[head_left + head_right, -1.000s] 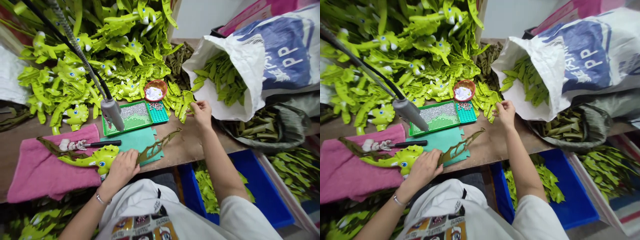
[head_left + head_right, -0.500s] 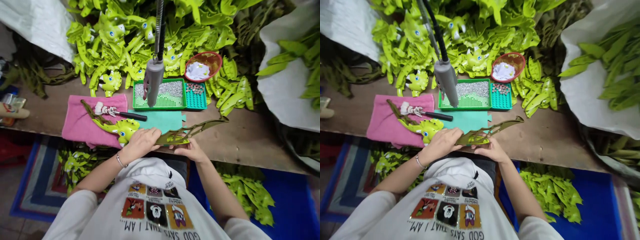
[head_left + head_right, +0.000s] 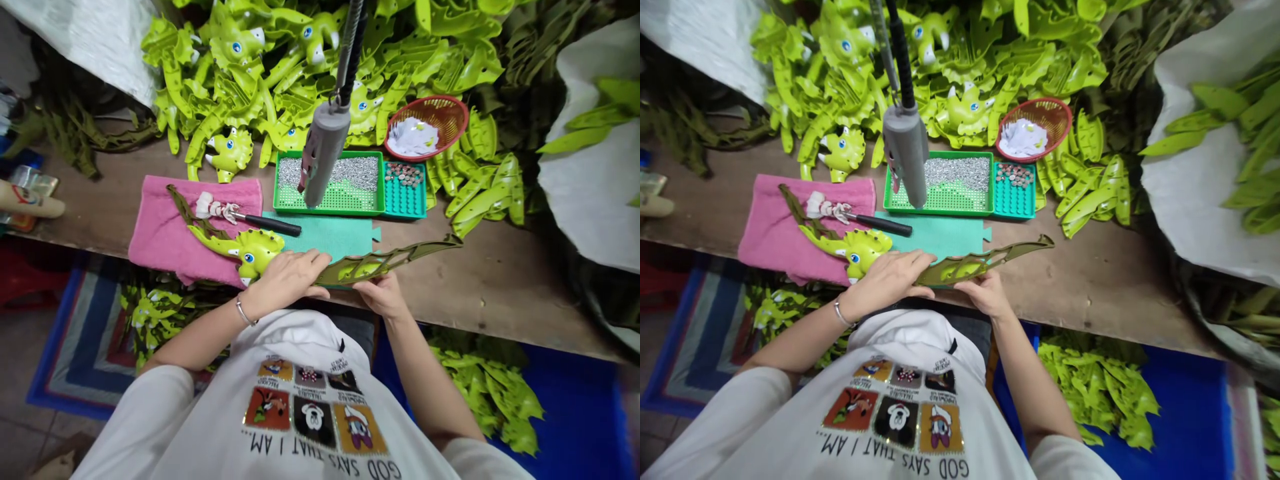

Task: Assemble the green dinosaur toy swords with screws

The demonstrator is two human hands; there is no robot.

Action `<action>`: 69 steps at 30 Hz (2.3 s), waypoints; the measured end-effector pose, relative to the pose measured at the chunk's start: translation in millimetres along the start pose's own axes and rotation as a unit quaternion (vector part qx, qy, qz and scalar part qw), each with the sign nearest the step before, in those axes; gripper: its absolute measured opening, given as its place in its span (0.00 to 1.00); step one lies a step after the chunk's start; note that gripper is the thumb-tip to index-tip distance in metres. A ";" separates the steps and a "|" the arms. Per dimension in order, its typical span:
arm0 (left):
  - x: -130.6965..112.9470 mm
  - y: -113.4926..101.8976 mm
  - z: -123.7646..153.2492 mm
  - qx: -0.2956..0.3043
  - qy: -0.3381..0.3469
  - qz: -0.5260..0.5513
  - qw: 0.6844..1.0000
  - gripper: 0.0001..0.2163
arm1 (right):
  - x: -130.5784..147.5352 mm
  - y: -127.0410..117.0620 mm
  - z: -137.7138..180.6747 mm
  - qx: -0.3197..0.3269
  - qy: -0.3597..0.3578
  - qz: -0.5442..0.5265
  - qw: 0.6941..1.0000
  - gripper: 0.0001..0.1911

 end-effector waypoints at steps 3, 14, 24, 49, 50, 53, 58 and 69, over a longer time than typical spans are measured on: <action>-0.5 2.0 -2.5 0.011 -0.004 -0.014 1.000 0.23 | 3.5 10.2 0.6 0.000 0.007 -0.033 0.999 0.20; -0.7 3.9 -5.6 -0.005 -0.006 -0.014 1.000 0.17 | 5.1 3.9 -2.1 -0.029 -0.008 -0.045 0.999 0.23; 0.5 6.2 -8.6 0.006 -0.029 -0.030 0.999 0.20 | 5.6 9.7 3.6 -0.026 0.012 -0.057 0.998 0.22; 14.4 9.0 -14.9 0.068 -0.051 0.037 0.996 0.12 | 160.9 -101.5 -31.9 -0.180 -0.162 0.598 0.764 0.12; 15.1 7.2 -16.0 0.076 -0.045 0.053 0.995 0.12 | 174.8 -117.3 -40.1 -0.203 -0.163 0.664 0.701 0.14; 18.5 2.0 -21.8 0.112 -0.025 0.092 0.989 0.11 | 186.1 -142.7 -69.9 -0.148 -0.123 0.789 0.584 0.18; 27.9 1.2 -31.9 0.182 -0.004 0.193 0.964 0.14 | 177.4 -145.4 -93.6 -0.035 -0.080 0.835 0.543 0.20; 25.9 6.3 -34.1 0.178 0.048 0.298 0.937 0.18 | 196.4 -134.8 -71.1 -0.094 -0.195 0.827 0.519 0.20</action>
Point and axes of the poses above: each hand's wrist, its own z-axis away from the middle knuckle, its own y-axis out of the palm, x = y × z, the point moved 7 cm from there along -z, towards the middle knuckle, and after that the axes turned 6 degrees about -z, right-handed, at the moved point
